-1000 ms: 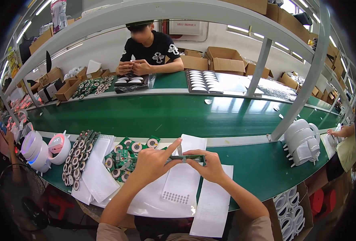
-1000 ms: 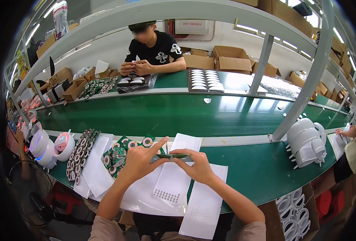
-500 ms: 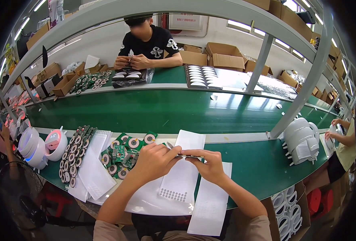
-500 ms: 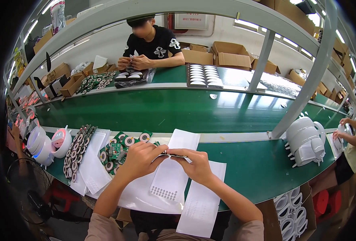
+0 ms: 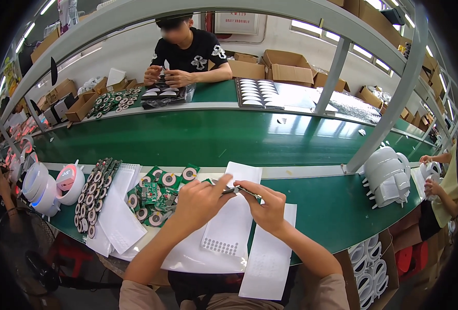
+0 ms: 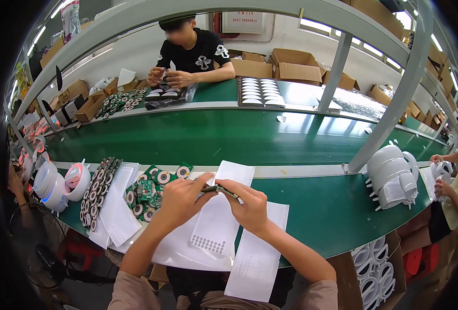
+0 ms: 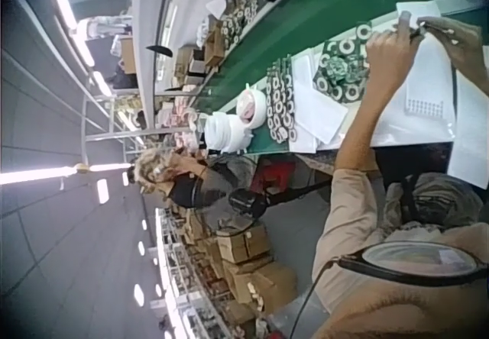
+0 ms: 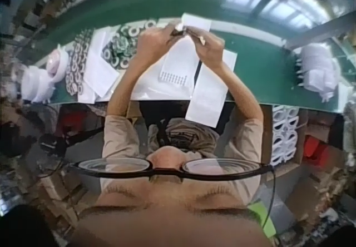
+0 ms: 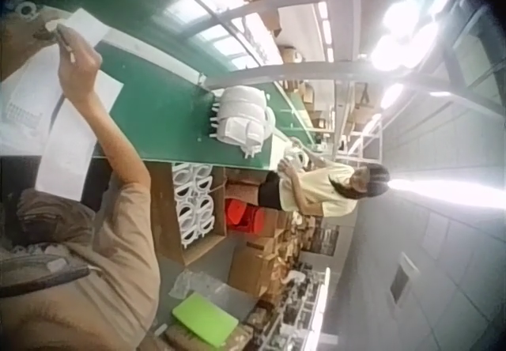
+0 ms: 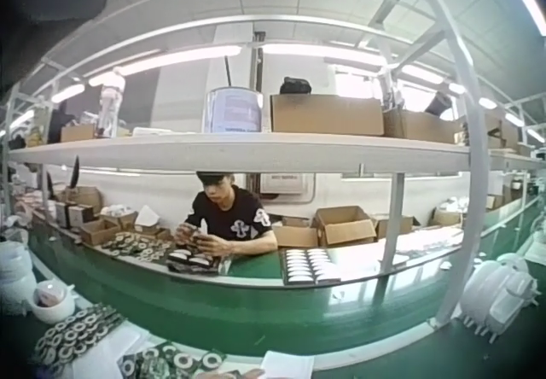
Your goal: The person assembles electronic circuit boards into plastic housings by hand, adding LED components and stickers to create light fixtures.
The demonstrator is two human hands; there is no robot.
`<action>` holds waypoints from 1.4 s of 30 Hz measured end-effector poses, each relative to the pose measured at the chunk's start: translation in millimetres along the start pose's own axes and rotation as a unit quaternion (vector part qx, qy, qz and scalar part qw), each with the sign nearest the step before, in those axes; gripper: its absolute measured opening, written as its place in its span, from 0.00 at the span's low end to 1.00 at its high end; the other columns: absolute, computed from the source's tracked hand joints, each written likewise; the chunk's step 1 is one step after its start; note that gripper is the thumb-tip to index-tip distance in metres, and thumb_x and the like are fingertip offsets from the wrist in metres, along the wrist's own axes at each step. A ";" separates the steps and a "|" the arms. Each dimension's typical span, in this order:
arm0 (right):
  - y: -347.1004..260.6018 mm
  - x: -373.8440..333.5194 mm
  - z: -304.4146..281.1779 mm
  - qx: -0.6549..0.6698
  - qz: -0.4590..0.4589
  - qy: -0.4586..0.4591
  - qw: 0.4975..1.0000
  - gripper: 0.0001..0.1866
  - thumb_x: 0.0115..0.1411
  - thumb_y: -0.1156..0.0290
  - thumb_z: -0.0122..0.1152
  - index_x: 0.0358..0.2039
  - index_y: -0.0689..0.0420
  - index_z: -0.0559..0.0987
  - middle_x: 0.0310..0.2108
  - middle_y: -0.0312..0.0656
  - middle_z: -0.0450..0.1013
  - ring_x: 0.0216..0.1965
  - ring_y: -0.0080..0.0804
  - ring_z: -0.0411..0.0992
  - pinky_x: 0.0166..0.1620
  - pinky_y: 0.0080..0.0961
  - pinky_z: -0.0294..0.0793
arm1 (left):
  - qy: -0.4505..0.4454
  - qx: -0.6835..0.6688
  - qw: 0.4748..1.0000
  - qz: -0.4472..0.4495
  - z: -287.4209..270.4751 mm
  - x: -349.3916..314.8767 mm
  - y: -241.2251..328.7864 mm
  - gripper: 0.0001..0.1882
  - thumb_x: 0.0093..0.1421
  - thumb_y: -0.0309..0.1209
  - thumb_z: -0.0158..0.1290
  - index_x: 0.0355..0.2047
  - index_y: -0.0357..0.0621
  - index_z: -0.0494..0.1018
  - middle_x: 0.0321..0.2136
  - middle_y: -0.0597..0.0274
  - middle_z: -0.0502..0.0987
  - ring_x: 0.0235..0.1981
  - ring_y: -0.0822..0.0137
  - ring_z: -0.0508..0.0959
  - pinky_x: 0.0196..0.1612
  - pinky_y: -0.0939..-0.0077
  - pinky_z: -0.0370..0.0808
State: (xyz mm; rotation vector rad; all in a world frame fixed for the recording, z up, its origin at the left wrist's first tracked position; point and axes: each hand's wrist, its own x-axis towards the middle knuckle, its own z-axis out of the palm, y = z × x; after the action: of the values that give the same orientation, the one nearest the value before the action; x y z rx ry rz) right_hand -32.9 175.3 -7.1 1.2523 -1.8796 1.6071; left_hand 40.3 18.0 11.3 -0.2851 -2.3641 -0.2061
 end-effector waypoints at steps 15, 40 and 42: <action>29.8 19.1 -29.0 0.385 0.410 -0.007 0.827 0.12 0.61 0.73 0.46 0.42 0.67 0.69 0.35 0.48 0.72 0.37 0.32 0.73 0.43 0.27 0.74 | 0.009 -0.141 0.978 -0.155 -42.1 -0.2 -32.2 0.22 0.54 0.29 0.55 0.49 0.40 0.65 0.33 0.46 0.76 0.29 0.54 0.77 0.33 0.68 0.72; 9.0 5.2 -9.3 0.218 0.245 -0.208 0.922 0.21 0.51 0.70 0.63 0.44 0.63 0.71 0.40 0.44 0.70 0.39 0.23 0.68 0.44 0.23 0.70 | -0.183 -0.148 0.969 -0.079 -25.0 -1.2 -11.7 0.29 0.53 0.38 0.55 0.56 0.52 0.61 0.34 0.53 0.76 0.28 0.55 0.77 0.31 0.67 0.73; 9.4 1.1 -6.1 0.170 0.217 -0.160 0.948 0.09 0.53 0.75 0.60 0.35 0.66 0.76 0.22 0.36 0.73 0.25 0.14 0.68 0.30 0.14 0.70 | -0.229 -0.129 0.960 -0.095 -27.0 1.1 -3.3 0.30 0.52 0.36 0.56 0.55 0.53 0.63 0.33 0.54 0.77 0.27 0.55 0.77 0.31 0.67 0.73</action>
State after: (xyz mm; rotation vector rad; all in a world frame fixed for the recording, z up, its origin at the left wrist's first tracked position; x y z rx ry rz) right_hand -42.6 180.1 -10.1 1.3688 -2.2693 2.1385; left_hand 56.4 8.8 31.3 -0.2496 -2.8286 -0.5999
